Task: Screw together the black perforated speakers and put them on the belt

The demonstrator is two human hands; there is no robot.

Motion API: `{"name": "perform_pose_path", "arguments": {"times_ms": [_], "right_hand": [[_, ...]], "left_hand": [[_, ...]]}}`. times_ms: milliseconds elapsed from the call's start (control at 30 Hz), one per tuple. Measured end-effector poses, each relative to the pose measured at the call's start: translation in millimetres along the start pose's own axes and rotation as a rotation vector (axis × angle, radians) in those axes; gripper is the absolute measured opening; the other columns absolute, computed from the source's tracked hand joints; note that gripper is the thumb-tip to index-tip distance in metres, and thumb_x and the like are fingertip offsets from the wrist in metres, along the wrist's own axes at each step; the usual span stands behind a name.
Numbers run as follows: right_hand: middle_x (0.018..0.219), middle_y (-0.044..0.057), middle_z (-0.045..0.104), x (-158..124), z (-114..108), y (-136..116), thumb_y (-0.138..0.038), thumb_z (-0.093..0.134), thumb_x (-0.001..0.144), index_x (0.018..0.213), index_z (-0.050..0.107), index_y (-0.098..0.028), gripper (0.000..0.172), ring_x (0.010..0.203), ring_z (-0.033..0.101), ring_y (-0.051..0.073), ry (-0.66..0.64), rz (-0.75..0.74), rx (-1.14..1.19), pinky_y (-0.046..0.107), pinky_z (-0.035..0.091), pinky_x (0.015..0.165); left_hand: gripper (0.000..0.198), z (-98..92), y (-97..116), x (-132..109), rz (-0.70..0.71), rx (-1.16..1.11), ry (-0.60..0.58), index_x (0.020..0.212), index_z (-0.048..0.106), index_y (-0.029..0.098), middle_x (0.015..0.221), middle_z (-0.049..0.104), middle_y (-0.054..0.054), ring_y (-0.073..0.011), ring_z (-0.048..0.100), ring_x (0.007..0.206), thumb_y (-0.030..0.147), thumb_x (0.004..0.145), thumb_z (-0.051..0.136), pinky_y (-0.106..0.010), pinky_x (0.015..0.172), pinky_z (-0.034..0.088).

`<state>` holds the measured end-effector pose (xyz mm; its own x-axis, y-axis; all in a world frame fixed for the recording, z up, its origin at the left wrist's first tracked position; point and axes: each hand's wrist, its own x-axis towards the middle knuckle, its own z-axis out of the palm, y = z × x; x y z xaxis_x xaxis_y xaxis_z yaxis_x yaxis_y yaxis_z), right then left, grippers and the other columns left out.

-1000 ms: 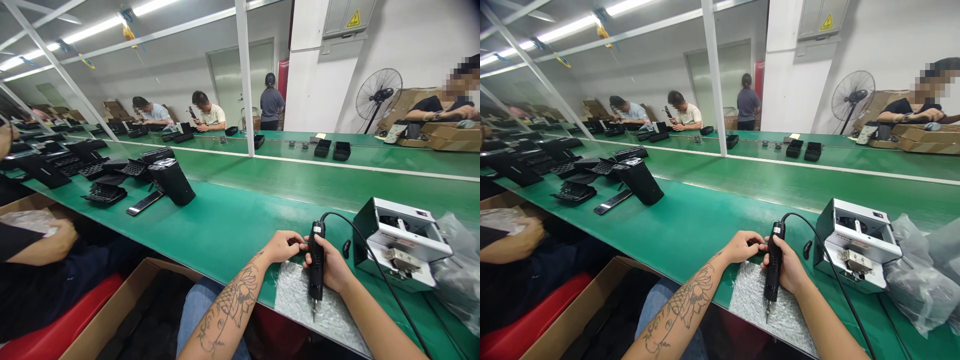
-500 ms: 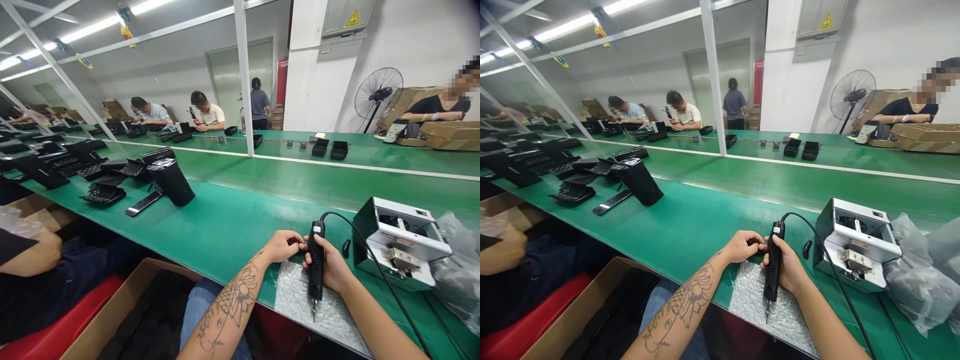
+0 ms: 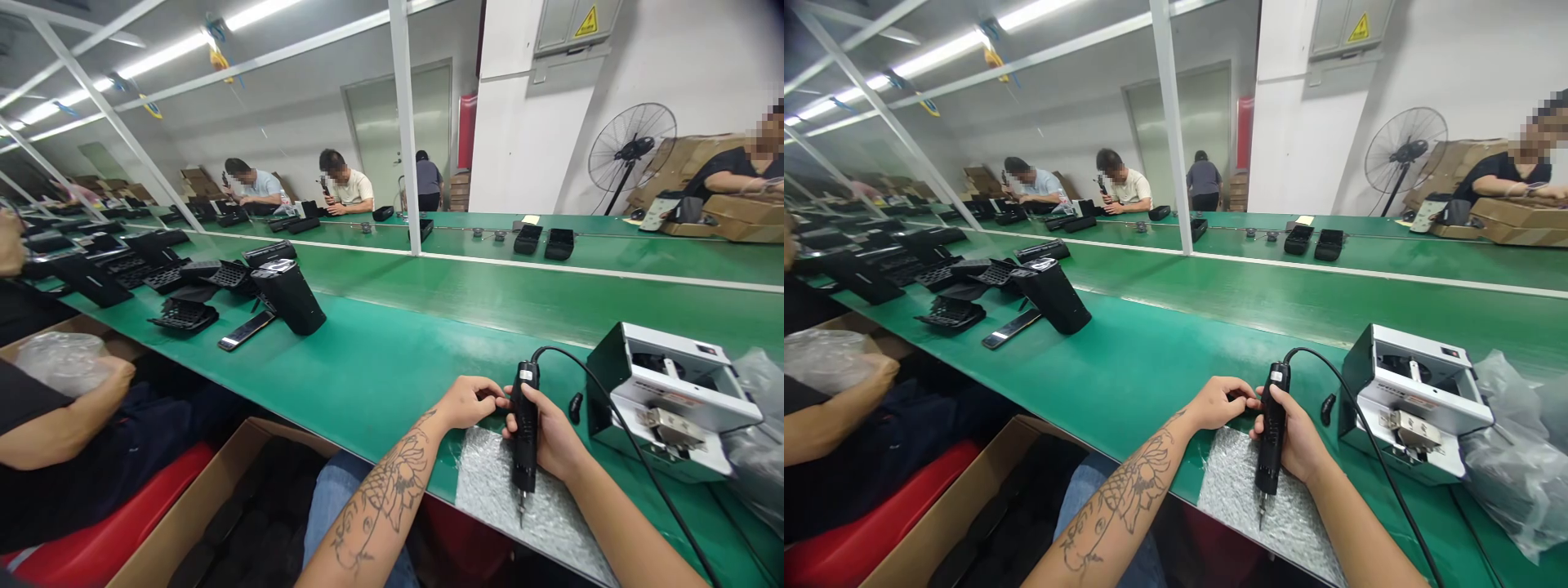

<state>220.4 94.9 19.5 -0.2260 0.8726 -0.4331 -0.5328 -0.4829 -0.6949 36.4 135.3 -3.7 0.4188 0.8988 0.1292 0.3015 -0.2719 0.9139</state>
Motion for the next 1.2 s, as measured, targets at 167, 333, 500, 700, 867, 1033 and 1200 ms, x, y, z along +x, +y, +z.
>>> {"name": "perform_pose_path", "arguments": {"times_ms": [167, 333, 500, 700, 867, 1033, 1200], "right_hand": [[0.080, 0.004, 0.073, 0.1, -0.9, 0.0, -0.041, 0.069, 0.093, 0.107, 0.068, -0.020, 0.025, 0.054, 0.061, 0.016, -0.001, 0.000, -0.004, 0.036, 0.059, 0.055], [0.075, 0.003, 0.072, 0.2, -0.9, 0.7, -0.041, 0.069, 0.093, 0.106, 0.069, -0.019, 0.025, 0.053, 0.060, 0.017, 0.003, -0.006, -0.002, 0.037, 0.058, 0.054], [0.072, 0.003, 0.071, 0.7, -1.0, 0.8, -0.041, 0.069, 0.092, 0.106, 0.069, -0.019, 0.025, 0.052, 0.060, 0.017, 0.005, -0.003, -0.003, 0.037, 0.058, 0.055], [0.072, 0.003, 0.071, 1.1, -1.8, 0.7, -0.042, 0.070, 0.092, 0.106, 0.069, -0.020, 0.026, 0.052, 0.061, 0.018, -0.002, 0.002, 0.000, 0.037, 0.058, 0.055], [0.074, 0.003, 0.072, -0.8, 0.1, -0.4, -0.041, 0.071, 0.091, 0.106, 0.069, -0.020, 0.025, 0.052, 0.061, 0.017, 0.000, -0.001, 0.004, 0.036, 0.058, 0.054], [0.071, 0.003, 0.071, -1.5, 0.0, -0.8, -0.041, 0.069, 0.092, 0.106, 0.069, -0.020, 0.025, 0.052, 0.061, 0.018, 0.000, 0.003, 0.001, 0.036, 0.059, 0.054], [0.079, 0.004, 0.074, 0.3, -0.6, -0.4, -0.041, 0.069, 0.093, 0.106, 0.068, -0.020, 0.025, 0.052, 0.061, 0.017, 0.000, -0.003, 0.001, 0.036, 0.059, 0.054]], "left_hand": [[0.031, -0.6, 2.5, -0.4, 0.004, 0.005, 0.004, 0.102, 0.082, 0.014, 0.092, 0.079, -0.004, -0.0135, 0.066, 0.078, 0.017, 0.082, 0.057, -0.023, 0.074, 0.049], [0.031, -1.2, 4.6, -0.6, -0.004, 0.009, 0.002, 0.102, 0.082, 0.014, 0.093, 0.079, -0.004, -0.0142, 0.067, 0.080, 0.017, 0.082, 0.057, -0.023, 0.076, 0.051], [0.031, -0.5, 3.4, -0.6, -0.004, 0.009, 0.005, 0.102, 0.082, 0.014, 0.093, 0.079, -0.004, -0.0140, 0.067, 0.080, 0.016, 0.082, 0.057, -0.023, 0.075, 0.051], [0.031, 0.7, 0.8, 0.0, -0.001, 0.003, 0.004, 0.101, 0.082, 0.014, 0.093, 0.079, -0.004, -0.0139, 0.067, 0.080, 0.016, 0.082, 0.058, -0.023, 0.075, 0.051], [0.031, 1.1, -1.3, 0.4, 0.005, -0.006, 0.003, 0.102, 0.081, 0.014, 0.094, 0.080, -0.004, -0.0141, 0.068, 0.081, 0.016, 0.081, 0.058, -0.023, 0.076, 0.051], [0.031, 1.3, -0.6, 0.6, 0.005, -0.004, 0.006, 0.101, 0.081, 0.014, 0.093, 0.079, -0.004, -0.0139, 0.067, 0.080, 0.016, 0.081, 0.057, -0.023, 0.074, 0.050], [0.033, 0.5, 2.6, 0.1, 0.002, 0.002, 0.006, 0.102, 0.082, 0.014, 0.092, 0.079, -0.004, -0.0135, 0.066, 0.078, 0.014, 0.081, 0.056, -0.023, 0.072, 0.049]]}}
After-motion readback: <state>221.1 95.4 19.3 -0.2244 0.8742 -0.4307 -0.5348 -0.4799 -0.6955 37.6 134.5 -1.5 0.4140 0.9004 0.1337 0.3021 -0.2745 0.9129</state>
